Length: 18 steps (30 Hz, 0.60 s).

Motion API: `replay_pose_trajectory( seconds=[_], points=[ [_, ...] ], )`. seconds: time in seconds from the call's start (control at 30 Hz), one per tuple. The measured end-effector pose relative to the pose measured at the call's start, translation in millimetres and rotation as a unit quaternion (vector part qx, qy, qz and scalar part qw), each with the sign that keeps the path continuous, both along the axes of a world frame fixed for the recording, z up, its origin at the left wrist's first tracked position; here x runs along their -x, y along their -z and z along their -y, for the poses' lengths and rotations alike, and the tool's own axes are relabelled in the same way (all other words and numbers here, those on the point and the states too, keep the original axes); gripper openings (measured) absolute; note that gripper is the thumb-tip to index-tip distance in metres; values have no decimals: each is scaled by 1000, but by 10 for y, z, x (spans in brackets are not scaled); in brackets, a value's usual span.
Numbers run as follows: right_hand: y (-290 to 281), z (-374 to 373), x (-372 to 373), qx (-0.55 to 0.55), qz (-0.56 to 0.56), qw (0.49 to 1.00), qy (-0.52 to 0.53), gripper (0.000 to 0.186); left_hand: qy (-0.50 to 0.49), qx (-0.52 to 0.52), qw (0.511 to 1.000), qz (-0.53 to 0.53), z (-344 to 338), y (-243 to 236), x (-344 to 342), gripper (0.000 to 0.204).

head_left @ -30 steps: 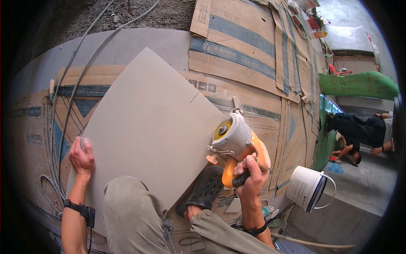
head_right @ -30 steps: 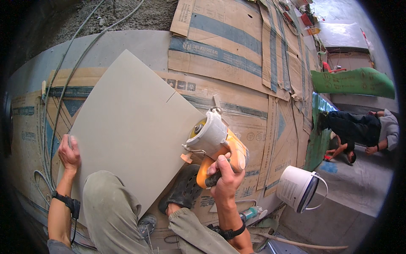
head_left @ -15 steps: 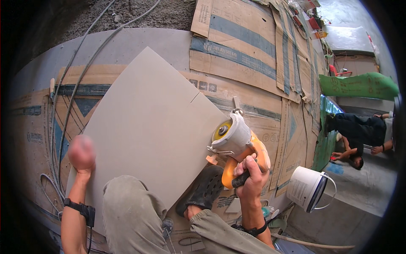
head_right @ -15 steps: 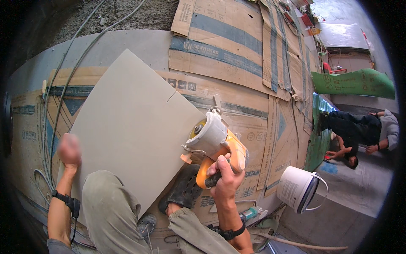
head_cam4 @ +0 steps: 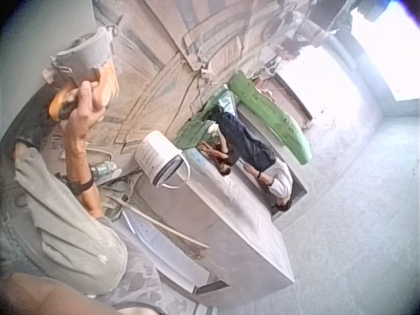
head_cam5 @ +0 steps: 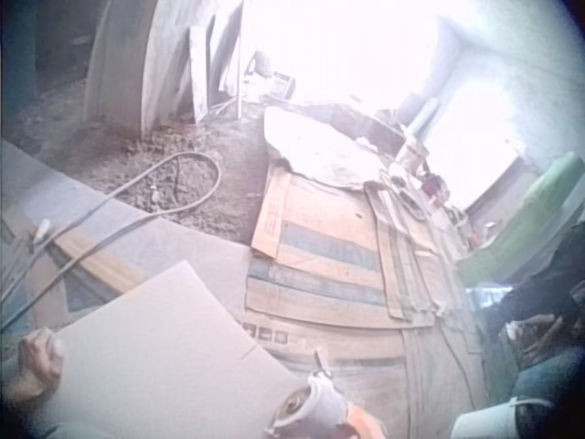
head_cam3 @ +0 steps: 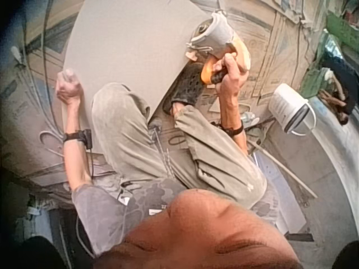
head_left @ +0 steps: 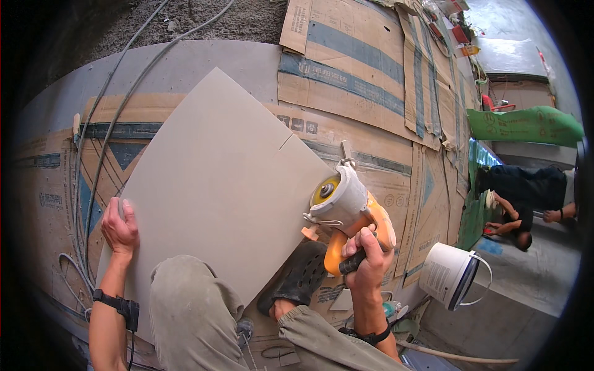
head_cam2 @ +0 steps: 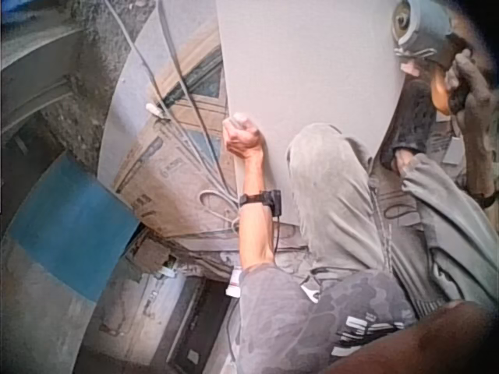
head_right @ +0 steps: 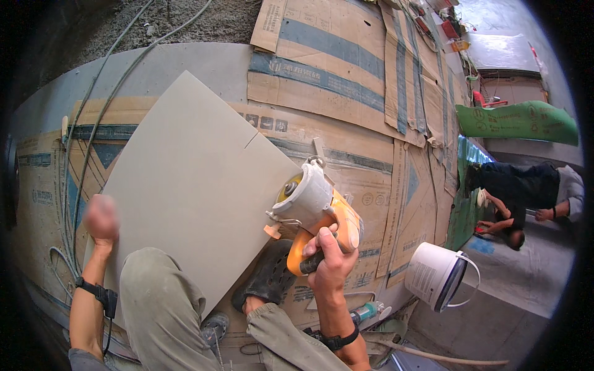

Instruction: Measuring and cutting a ceramic tile with a power saw at a construction site.

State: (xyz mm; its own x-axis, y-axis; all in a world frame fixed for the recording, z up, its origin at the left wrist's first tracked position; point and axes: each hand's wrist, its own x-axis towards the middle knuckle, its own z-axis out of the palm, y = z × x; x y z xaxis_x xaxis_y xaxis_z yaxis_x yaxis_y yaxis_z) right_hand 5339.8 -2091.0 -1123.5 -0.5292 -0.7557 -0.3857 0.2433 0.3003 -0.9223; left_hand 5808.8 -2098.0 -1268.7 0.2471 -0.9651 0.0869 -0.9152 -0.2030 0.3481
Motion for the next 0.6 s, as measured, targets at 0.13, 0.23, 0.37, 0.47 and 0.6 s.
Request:
replay_pose_trajectory(
  seconds=[0.13, 0.23, 0.37, 0.47, 0.6],
  points=[
    [6, -17, 9, 1, 4, 1000, 2, 15, -3, -8, 1000, -1, -3, -12, 17, 33],
    [-61, -33, 76, 25, 48, 998, 26, 17, -3, -1, 1000, -7, 2, -9, 35, 33],
    [-170, 15, 258, 25, 67, 997, 27, 22, -5, -5, 1000, -4, -2, -21, 15, 35],
    [-196, 30, 415, 43, 68, 997, 16, 27, -8, -10, 1000, -8, -16, -21, 11, 35],
    [-236, 65, 585, 45, 55, 997, 4, 27, -9, -2, 1000, -12, -15, 5, 9, 35]
  ],
)
